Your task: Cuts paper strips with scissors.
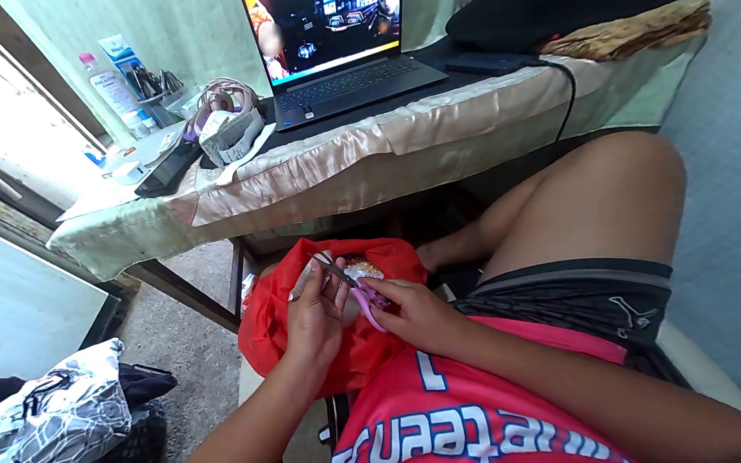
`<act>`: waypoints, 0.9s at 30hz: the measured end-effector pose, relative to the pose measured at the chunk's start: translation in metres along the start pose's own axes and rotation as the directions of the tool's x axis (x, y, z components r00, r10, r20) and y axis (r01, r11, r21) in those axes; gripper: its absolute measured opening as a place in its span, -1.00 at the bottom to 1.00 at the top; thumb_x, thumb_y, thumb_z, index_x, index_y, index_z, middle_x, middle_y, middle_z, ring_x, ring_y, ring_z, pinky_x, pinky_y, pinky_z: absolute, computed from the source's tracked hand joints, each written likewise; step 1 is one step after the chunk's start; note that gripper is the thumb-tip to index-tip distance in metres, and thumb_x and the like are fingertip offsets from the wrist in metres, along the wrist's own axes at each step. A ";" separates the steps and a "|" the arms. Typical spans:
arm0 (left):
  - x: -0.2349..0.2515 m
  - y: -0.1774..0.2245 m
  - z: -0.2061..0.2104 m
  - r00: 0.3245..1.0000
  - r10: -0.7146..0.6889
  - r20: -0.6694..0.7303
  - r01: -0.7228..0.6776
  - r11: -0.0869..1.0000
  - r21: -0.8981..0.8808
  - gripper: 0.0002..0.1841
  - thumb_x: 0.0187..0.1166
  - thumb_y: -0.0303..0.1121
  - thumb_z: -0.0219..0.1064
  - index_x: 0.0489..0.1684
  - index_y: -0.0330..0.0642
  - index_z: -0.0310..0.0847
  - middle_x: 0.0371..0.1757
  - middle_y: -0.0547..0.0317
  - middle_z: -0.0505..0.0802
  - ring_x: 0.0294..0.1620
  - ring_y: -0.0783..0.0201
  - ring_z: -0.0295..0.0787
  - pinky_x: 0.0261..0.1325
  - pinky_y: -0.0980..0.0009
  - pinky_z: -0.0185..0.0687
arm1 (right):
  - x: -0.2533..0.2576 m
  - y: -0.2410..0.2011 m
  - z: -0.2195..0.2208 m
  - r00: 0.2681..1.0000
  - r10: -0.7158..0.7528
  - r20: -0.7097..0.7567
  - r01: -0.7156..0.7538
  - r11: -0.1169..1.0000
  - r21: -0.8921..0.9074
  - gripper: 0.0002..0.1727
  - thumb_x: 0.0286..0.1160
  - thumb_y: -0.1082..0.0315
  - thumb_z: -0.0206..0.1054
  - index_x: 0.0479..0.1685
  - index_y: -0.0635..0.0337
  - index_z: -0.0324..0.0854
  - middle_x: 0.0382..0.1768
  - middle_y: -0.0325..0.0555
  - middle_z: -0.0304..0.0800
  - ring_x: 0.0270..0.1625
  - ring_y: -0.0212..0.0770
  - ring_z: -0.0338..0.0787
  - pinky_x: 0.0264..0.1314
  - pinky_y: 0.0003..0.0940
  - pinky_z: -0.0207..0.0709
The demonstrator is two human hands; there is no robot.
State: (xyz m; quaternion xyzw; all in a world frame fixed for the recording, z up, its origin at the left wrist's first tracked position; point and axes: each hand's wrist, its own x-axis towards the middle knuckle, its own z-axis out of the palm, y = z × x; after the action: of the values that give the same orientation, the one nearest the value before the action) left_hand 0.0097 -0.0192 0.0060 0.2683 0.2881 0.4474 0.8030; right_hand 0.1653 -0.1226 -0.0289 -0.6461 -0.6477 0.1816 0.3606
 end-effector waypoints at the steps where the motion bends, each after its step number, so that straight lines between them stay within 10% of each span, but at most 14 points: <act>1: 0.000 0.000 0.000 1.000 0.003 0.003 -0.003 1.000 0.000 -0.65 0.81 -0.27 0.18 0.40 -0.29 0.55 0.21 -0.10 0.85 0.16 0.07 0.88 0.24 0.22 0.81 | 0.000 0.001 0.001 1.000 -0.012 -0.015 0.012 1.000 -0.005 -0.46 0.72 0.04 0.19 0.64 -0.04 0.52 0.16 -0.11 0.84 0.20 -0.27 0.78 0.38 -0.27 0.60; 27: -0.004 0.003 0.000 0.999 -0.037 0.023 0.037 0.999 -0.009 -0.63 0.81 -0.26 0.17 0.45 -0.26 0.55 0.25 -0.08 0.83 0.18 0.10 0.87 0.26 0.24 0.79 | 0.000 0.001 0.003 0.999 -0.020 -0.031 0.020 1.000 -0.014 -0.49 0.72 0.11 0.18 0.62 -0.04 0.54 0.11 -0.11 0.85 0.14 -0.27 0.79 0.33 -0.28 0.62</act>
State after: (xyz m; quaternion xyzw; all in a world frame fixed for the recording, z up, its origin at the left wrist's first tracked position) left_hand 0.0059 -0.0210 0.0088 0.2644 0.2818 0.4305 0.8157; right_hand 0.1641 -0.1214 -0.0317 -0.6448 -0.6496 0.1636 0.3680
